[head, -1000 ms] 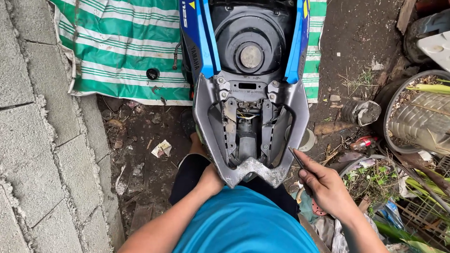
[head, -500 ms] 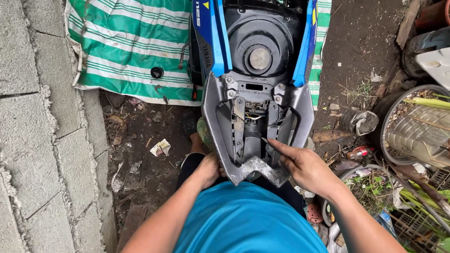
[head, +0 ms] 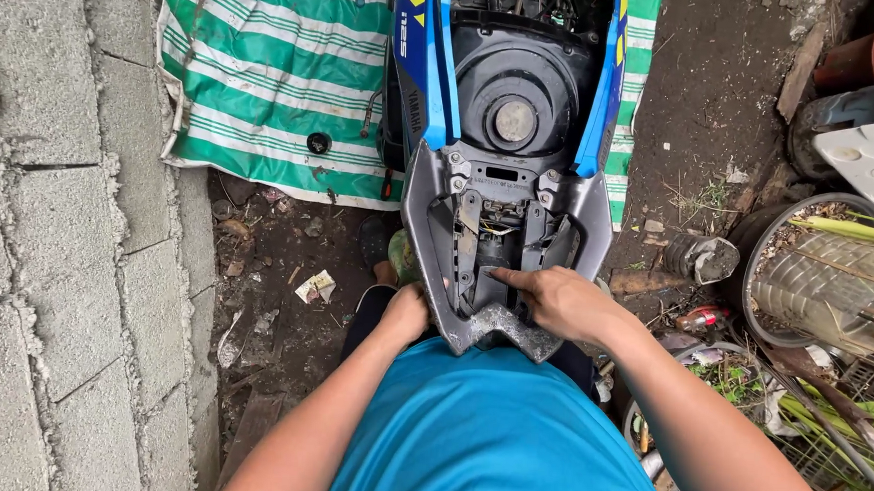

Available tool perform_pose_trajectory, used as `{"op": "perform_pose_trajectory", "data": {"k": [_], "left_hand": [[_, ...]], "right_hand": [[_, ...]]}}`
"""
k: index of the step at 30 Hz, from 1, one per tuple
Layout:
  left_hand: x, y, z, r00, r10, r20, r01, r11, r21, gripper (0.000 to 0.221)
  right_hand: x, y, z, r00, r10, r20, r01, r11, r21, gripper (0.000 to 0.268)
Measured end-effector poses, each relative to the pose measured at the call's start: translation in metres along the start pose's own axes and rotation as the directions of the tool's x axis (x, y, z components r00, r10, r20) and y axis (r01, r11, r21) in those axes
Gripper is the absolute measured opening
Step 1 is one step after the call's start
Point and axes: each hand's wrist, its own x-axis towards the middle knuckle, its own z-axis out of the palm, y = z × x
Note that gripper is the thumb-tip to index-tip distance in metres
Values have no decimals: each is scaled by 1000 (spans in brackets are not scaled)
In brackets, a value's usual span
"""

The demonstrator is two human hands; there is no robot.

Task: Disassembling and adjusting internal parts of a motorcycle, including removing body panels and using a screwdriver.

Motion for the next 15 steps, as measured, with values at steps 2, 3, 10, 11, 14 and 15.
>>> {"op": "perform_pose_trajectory", "data": {"k": [2, 3, 10, 11, 14, 15], "left_hand": [[0, 10, -3, 1000, 22, -9, -22, 999, 34, 28], [-1, 14, -3, 999, 39, -18, -38, 997, 65, 29], [-11, 3, -31, 994, 90, -59, -77, 978, 192, 39], [-1, -14, -48, 986, 71, -152, -26, 959, 283, 36], [-37, 27, -77, 965, 103, -242, -32, 959, 282, 34], [-60, 57, -82, 958, 146, -245, -100, 977, 190, 35]], "right_hand": [[11, 8, 3, 999, -40, -5, 40, 999, -25, 58], [16, 12, 4, 997, -79, -5, 78, 996, -49, 57], [26, 17, -7, 999, 2, 49, 6, 989, -150, 56], [33, 28, -3, 997, -1, 78, 13, 987, -159, 55], [25, 19, -9, 994, -17, 111, 35, 987, -156, 54], [17, 10, -14, 993, -30, 111, 46, 987, -153, 54]]}}
